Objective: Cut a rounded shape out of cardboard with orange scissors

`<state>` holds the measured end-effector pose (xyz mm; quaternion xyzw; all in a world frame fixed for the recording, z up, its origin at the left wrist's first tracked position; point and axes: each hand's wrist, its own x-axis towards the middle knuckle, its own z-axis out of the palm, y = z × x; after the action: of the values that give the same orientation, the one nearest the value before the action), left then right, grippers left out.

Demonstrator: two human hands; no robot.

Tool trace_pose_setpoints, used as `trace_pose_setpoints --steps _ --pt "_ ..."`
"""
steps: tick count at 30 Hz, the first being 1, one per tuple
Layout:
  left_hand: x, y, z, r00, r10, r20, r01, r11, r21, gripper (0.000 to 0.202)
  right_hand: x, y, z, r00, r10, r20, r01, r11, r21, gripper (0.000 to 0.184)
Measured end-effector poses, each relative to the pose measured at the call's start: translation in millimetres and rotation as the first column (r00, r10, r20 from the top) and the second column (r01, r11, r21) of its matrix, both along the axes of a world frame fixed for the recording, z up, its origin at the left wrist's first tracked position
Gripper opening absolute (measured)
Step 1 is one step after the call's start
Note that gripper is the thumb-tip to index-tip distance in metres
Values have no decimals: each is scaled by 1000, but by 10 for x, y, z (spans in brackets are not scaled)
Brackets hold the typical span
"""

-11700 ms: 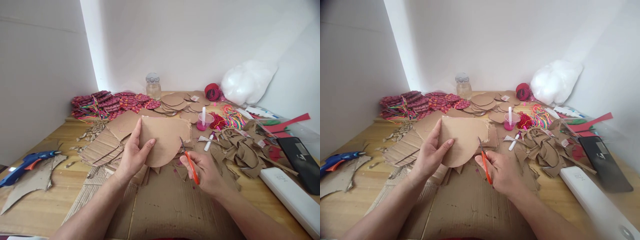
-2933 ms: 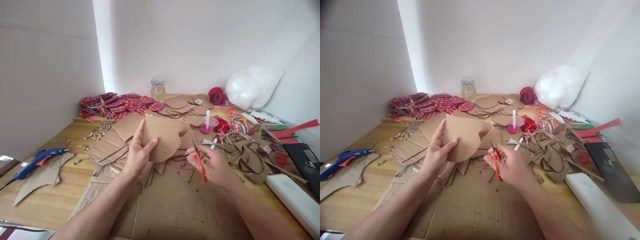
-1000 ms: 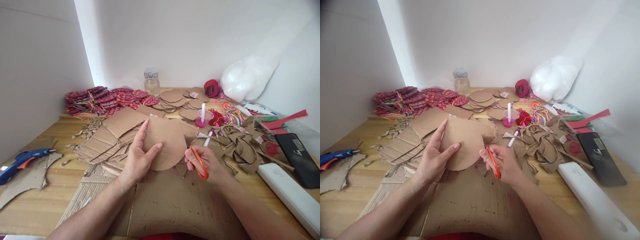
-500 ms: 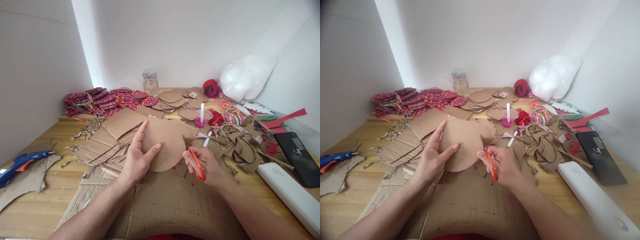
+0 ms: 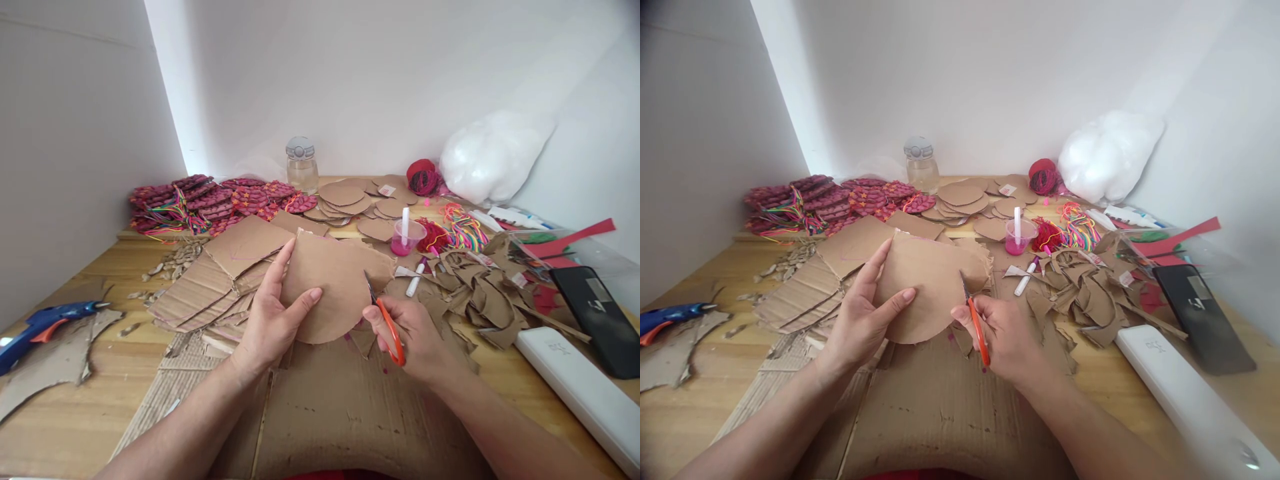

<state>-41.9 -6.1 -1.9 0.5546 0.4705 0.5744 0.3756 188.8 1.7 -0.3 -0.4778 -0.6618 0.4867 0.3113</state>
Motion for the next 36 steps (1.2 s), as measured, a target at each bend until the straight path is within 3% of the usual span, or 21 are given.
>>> trace_pose_setpoints --steps 13,23,36 --pt "-6 0 67 998 9 -64 -7 999 45 82 -22 -13 136 986 -38 161 24 996 86 55" --pt "-75 5 84 973 28 -230 -12 997 71 84 0 -13 -32 999 1 38 -1 1000 5 56" --pt "-96 29 84 987 -18 -160 24 999 34 85 -15 -50 16 1000 2 20 -2 999 -32 55"
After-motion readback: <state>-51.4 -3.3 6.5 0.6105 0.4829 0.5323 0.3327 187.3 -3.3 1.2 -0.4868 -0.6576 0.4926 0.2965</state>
